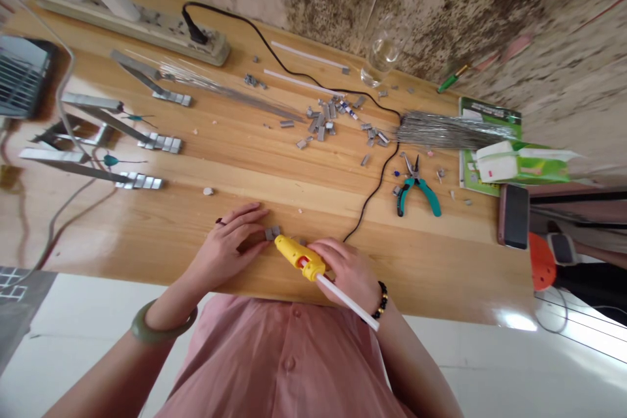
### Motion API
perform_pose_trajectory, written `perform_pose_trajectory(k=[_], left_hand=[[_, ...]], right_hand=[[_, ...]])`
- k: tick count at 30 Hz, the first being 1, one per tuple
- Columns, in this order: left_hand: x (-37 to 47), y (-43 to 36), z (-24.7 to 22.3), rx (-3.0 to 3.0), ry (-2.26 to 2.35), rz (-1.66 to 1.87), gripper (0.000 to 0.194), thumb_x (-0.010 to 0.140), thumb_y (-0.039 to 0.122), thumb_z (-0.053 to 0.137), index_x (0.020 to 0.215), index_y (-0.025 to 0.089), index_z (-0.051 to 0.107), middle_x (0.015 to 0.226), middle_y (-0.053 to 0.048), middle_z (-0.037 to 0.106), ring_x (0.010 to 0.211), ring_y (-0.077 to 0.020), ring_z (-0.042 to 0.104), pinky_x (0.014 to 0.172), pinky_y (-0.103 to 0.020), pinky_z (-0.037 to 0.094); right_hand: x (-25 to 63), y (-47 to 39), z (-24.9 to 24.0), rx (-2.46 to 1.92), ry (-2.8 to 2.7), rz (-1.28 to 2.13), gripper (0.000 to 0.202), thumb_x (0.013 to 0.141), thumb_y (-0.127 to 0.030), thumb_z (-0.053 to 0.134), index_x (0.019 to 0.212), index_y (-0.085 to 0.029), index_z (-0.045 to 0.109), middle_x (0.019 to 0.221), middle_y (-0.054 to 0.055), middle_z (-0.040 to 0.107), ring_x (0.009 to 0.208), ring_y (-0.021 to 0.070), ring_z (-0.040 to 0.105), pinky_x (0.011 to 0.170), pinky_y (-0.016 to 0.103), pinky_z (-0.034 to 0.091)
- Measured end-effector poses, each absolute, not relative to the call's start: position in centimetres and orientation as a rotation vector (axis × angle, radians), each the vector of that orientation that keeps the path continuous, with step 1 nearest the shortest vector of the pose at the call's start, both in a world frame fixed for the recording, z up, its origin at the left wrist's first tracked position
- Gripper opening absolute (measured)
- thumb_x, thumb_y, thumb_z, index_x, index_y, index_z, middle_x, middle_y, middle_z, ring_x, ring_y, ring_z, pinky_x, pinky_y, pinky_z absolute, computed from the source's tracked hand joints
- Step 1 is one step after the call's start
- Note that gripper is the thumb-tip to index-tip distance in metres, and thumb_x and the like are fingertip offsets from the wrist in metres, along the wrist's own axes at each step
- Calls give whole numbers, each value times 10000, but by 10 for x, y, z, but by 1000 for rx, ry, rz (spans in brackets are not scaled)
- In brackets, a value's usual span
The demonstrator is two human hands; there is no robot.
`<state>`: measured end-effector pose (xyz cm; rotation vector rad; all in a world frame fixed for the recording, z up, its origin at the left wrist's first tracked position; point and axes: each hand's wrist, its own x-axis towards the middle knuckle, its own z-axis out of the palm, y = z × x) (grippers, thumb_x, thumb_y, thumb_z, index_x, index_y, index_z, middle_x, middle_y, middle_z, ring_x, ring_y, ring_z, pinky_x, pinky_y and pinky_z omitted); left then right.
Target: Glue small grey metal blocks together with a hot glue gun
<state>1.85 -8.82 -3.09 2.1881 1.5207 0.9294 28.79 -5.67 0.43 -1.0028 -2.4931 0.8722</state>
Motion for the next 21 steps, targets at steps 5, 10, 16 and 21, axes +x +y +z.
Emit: perform_pose_trajectory(k=[5, 10, 16, 21], left_hand=[[18, -89, -31, 2164, 1522, 926, 116, 832, 185, 631, 949, 186, 625, 1200, -103, 650, 1254, -278, 505, 993, -476, 476], [19, -88, -31, 2167, 1516, 942, 124, 830, 188, 635, 953, 191, 626, 1192, -99, 654, 1251, -275, 509, 991, -476, 479], [19, -88, -31, 2165, 1510, 944, 110, 828, 188, 640, 936, 181, 625, 1190, -110, 654, 1252, -276, 507, 989, -471, 482], [19, -89, -30, 2146, 1535, 929, 95, 833, 190, 629, 928, 188, 636, 1182, -104, 659, 1240, -277, 519, 989, -476, 481]], right_hand=[[292, -61, 4, -976, -2507, 885, 383, 817, -215, 536, 1199, -198, 540, 1133, 108, 651, 1030, 225, 637, 893, 359, 547], [287, -58, 6, -992, -2483, 863, 358, 822, -196, 518, 1178, -209, 556, 1112, 95, 663, 1016, 217, 647, 885, 351, 554], [283, -54, 5, -1000, -2486, 861, 361, 812, -185, 517, 1171, -197, 555, 1105, 100, 663, 1023, 219, 642, 894, 364, 550], [288, -59, 5, -984, -2492, 887, 357, 821, -201, 521, 1177, -205, 550, 1117, 99, 659, 1022, 218, 645, 887, 352, 554]])
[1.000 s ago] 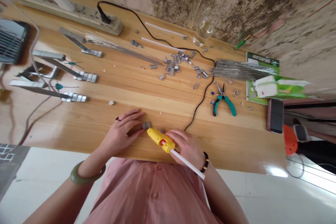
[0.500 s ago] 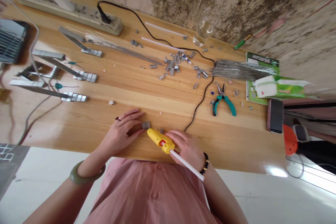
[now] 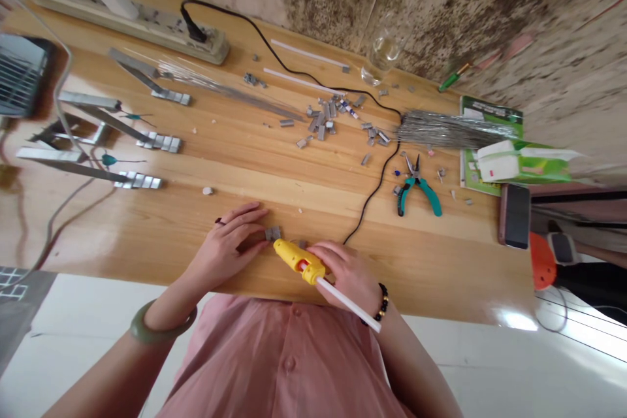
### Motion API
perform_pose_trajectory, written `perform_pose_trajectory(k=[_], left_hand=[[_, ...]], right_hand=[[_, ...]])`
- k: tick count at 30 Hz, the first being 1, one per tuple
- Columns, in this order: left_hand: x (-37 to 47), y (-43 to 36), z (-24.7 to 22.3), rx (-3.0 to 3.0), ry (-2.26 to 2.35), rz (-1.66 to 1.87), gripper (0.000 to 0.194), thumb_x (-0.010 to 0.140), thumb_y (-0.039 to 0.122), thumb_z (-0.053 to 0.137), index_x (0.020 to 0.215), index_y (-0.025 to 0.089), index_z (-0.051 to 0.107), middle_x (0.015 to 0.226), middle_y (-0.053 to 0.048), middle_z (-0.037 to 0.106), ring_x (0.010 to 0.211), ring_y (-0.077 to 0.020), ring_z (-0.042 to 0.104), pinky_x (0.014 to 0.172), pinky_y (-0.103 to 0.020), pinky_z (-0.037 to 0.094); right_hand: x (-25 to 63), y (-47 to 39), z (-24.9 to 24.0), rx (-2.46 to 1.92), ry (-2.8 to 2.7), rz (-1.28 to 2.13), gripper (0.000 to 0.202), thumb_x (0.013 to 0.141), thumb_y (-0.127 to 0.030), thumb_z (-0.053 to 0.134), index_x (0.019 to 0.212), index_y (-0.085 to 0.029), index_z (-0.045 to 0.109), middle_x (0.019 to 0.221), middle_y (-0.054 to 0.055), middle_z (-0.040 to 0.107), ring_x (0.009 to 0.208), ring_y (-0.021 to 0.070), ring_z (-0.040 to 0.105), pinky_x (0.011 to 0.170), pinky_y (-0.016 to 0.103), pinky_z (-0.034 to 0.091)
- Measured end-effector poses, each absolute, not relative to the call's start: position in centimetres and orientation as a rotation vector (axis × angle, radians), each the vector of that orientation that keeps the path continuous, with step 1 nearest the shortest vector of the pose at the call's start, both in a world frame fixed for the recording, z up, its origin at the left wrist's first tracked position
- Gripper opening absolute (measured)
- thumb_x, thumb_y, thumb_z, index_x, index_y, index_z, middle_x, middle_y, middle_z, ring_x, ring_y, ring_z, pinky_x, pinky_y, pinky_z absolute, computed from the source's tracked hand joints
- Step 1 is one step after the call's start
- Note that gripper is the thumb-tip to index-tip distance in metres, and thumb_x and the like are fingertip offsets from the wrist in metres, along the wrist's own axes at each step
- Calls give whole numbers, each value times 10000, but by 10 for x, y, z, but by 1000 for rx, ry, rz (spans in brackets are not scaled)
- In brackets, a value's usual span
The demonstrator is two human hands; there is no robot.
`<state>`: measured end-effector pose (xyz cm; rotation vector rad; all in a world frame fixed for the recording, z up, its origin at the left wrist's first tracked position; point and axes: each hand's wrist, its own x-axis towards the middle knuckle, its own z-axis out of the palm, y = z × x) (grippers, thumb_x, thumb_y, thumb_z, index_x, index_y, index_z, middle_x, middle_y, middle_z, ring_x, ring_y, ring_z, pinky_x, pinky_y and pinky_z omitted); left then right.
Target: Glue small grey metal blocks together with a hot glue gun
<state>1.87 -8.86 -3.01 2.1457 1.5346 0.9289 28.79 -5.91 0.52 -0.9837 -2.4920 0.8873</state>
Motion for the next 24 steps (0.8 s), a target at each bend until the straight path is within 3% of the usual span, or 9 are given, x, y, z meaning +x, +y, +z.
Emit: perform_pose_trajectory(k=[24], left_hand=[[17, -89, -31, 2184, 1529, 909, 89, 850, 198, 625, 936, 175, 626, 1189, -107, 655, 1247, -273, 509, 990, -460, 477]], right_hand=[[291, -58, 6, -983, -2481, 900, 340, 829, -188, 532, 1169, -203, 543, 1108, 96, 656, 1011, 208, 640, 888, 342, 553]])
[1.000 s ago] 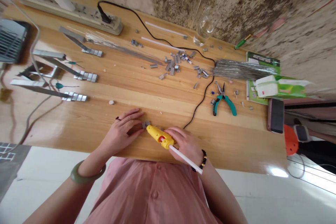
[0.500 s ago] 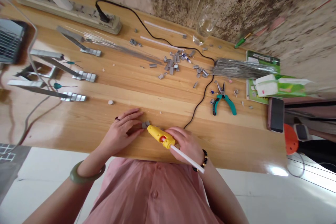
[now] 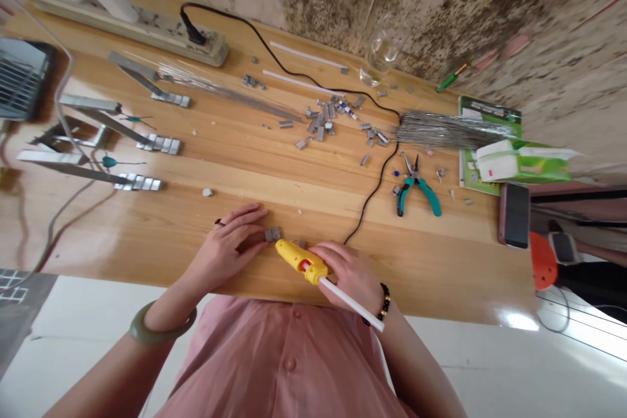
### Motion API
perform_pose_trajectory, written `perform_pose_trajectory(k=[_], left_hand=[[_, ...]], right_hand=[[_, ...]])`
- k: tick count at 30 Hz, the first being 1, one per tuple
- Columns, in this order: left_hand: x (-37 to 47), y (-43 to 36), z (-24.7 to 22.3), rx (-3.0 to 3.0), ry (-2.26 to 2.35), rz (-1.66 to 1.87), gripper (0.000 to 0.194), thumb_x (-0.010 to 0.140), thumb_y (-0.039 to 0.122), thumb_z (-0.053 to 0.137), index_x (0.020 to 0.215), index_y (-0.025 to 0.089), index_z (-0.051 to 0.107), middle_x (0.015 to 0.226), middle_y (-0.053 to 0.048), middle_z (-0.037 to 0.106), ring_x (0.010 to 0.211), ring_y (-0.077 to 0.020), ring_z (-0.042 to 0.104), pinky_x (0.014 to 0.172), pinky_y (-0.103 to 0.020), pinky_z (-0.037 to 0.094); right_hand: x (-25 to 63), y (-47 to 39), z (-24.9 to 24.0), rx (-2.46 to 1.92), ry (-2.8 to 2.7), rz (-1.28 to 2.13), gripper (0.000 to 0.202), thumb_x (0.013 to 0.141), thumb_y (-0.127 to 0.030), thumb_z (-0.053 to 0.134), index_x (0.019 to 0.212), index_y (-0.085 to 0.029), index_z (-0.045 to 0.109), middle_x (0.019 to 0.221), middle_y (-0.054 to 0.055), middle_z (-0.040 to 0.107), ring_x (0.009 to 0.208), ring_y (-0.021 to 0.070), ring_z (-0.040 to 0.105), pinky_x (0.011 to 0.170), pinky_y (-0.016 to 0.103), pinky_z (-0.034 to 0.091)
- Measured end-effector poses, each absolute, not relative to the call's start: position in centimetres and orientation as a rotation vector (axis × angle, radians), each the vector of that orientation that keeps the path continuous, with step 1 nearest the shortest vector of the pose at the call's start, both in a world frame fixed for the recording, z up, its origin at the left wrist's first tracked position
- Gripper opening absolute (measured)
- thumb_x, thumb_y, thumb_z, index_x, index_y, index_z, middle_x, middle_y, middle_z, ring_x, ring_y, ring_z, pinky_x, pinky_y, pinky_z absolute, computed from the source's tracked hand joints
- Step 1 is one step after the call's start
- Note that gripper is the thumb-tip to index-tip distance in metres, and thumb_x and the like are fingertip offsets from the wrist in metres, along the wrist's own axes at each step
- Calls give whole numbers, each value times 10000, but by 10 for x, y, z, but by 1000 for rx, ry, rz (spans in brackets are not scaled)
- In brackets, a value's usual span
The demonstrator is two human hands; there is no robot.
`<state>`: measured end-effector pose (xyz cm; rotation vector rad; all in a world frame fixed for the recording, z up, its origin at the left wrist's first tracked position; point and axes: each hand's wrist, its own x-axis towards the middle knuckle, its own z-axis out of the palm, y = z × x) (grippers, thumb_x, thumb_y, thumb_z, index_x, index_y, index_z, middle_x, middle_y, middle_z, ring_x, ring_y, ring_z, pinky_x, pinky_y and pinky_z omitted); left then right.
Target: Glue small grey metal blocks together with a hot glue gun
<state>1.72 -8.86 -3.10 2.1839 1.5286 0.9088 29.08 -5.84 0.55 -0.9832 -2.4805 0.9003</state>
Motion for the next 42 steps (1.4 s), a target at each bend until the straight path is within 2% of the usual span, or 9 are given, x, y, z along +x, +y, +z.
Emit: perform_pose_trajectory(k=[42], left_hand=[[17, -88, -32, 2189, 1520, 917, 88, 845, 205, 641, 927, 173, 647, 1196, -103, 654, 1250, -265, 506, 1003, -447, 470]], right_hand=[[291, -60, 4, -968, -2472, 878, 362, 818, -189, 540, 1180, -203, 551, 1115, 97, 661, 1018, 213, 644, 896, 342, 553]])
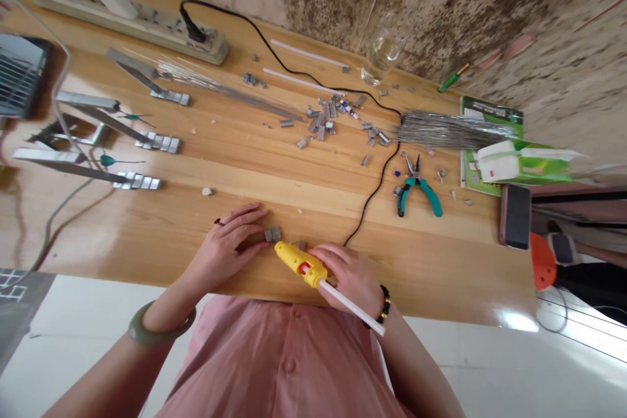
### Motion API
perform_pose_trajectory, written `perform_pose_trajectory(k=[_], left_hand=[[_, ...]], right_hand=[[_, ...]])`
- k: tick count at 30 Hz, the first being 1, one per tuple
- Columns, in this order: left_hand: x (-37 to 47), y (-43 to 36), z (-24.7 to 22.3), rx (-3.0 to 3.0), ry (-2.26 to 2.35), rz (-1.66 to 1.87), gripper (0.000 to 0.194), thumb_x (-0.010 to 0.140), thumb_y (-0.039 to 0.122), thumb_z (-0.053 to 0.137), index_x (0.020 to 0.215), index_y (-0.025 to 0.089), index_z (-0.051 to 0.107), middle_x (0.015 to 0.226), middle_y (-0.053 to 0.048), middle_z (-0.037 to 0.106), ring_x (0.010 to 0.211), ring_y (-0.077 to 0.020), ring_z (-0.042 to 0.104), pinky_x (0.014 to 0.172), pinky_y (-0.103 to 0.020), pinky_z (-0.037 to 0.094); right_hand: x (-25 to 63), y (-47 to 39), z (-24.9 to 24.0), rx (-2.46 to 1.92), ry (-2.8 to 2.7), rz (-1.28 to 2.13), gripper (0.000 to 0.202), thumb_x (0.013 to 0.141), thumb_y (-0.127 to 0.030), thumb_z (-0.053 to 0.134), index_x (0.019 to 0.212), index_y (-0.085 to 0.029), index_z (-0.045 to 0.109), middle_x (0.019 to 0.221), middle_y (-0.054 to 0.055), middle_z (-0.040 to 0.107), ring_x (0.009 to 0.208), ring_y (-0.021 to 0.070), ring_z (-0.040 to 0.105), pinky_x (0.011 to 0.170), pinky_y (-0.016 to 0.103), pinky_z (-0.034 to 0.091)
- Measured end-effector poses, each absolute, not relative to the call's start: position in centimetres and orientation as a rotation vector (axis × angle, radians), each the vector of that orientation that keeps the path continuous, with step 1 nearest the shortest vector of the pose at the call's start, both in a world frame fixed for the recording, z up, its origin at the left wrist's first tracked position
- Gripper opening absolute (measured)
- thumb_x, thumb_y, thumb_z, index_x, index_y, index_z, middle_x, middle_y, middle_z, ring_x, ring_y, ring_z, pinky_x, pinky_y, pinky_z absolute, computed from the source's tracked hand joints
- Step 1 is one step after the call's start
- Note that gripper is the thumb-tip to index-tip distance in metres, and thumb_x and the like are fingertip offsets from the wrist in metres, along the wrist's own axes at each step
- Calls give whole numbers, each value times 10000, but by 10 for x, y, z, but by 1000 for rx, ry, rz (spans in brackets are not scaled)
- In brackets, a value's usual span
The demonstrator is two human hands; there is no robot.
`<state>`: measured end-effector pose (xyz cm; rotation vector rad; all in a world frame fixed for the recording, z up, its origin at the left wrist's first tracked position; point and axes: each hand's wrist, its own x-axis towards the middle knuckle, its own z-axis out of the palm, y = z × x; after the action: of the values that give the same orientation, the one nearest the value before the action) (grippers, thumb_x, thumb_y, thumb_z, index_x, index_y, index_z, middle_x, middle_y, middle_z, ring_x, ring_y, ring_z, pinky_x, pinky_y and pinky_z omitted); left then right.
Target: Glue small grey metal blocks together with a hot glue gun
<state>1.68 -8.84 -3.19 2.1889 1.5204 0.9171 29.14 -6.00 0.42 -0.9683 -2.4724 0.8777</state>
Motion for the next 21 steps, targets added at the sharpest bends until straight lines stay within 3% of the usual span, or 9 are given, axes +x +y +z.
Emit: perform_pose_trajectory(k=[21], left_hand=[[18, -87, -30, 2177, 1519, 917, 78, 852, 218, 631, 919, 180, 639, 1177, -99, 662, 1237, -271, 518, 986, -466, 483]], right_hand=[[286, -56, 3, -978, -2470, 898, 355, 818, -188, 525, 1171, -204, 547, 1110, 98, 661, 1023, 218, 643, 897, 355, 546]])
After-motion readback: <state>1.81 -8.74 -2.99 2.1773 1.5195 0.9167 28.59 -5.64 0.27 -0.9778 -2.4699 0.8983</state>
